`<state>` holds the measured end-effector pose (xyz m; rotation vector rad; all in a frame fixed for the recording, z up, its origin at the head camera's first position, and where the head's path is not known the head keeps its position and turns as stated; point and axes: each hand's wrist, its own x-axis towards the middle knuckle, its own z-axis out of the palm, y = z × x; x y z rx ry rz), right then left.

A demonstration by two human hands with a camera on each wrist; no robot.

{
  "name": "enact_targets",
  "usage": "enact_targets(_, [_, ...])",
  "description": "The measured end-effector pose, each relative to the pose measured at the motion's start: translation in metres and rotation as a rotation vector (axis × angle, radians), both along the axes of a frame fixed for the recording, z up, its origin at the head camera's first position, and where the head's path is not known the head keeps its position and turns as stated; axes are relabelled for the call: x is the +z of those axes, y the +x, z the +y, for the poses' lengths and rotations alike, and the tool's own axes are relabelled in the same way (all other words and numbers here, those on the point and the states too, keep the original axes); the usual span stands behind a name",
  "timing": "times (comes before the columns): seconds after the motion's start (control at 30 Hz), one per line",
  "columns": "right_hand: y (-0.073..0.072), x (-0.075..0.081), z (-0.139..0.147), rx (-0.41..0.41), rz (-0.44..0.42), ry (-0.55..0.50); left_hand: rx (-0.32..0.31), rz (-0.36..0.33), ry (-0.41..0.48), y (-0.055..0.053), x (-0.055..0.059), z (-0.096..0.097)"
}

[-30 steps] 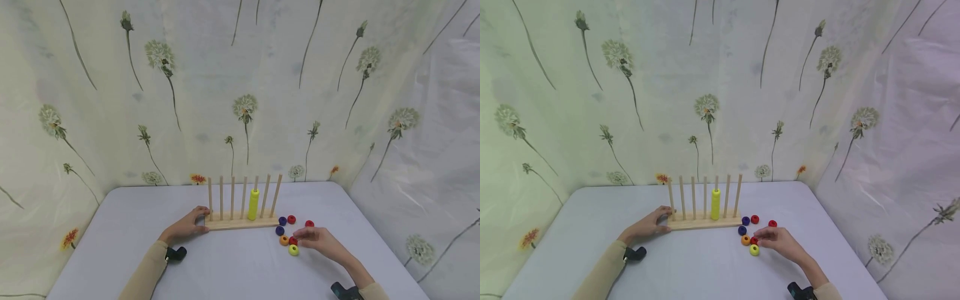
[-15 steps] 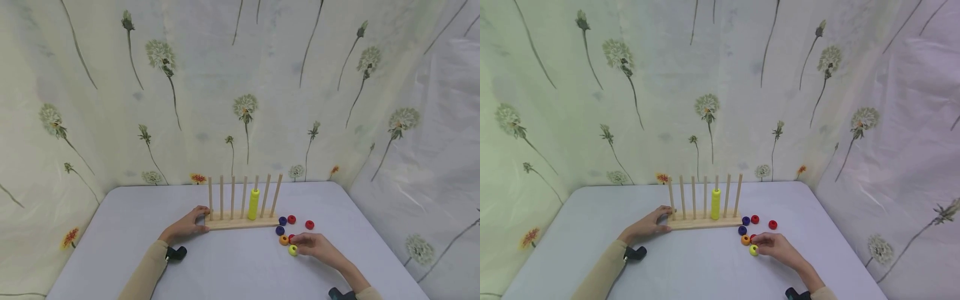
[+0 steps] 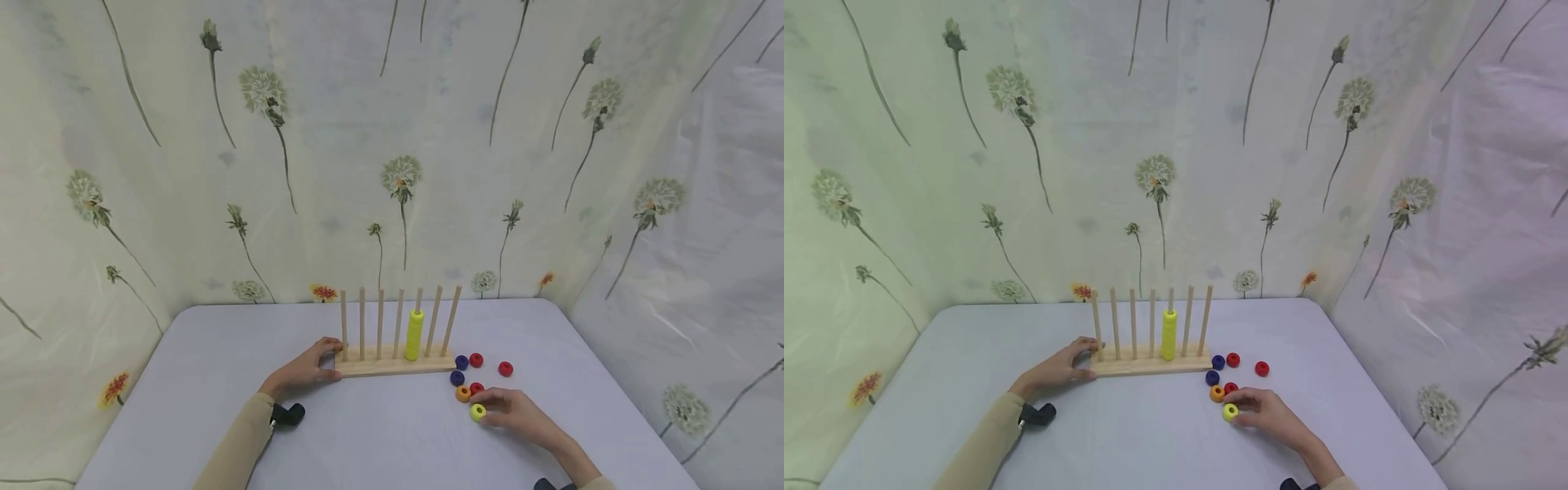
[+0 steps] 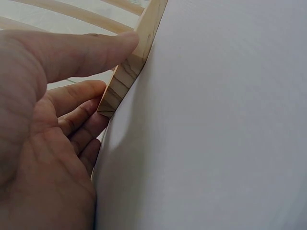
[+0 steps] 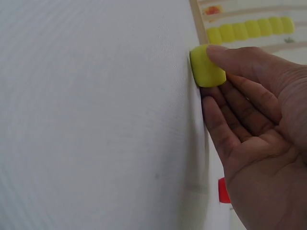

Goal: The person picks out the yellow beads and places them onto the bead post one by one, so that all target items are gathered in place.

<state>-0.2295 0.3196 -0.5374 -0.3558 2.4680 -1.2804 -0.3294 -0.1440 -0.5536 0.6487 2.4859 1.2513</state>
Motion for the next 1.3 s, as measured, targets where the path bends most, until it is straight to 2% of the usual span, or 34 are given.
enact_targets(0.57, [-0.001,-0.003,0.003,-0.033,0.012,-0.021,-0.015,0.019,-0.006,0.001,0.001,-0.001])
enact_targets(1.0, [-0.007,0.015,-0.005,-0.008,0.035,-0.039,-0.009,0.004,0.005,0.003,0.0,-0.001])
enact_targets(1.3, [-0.016,0.031,-0.015,0.069,0.098,-0.062,-0.001,0.021,-0.01,0.0,-0.001,-0.001])
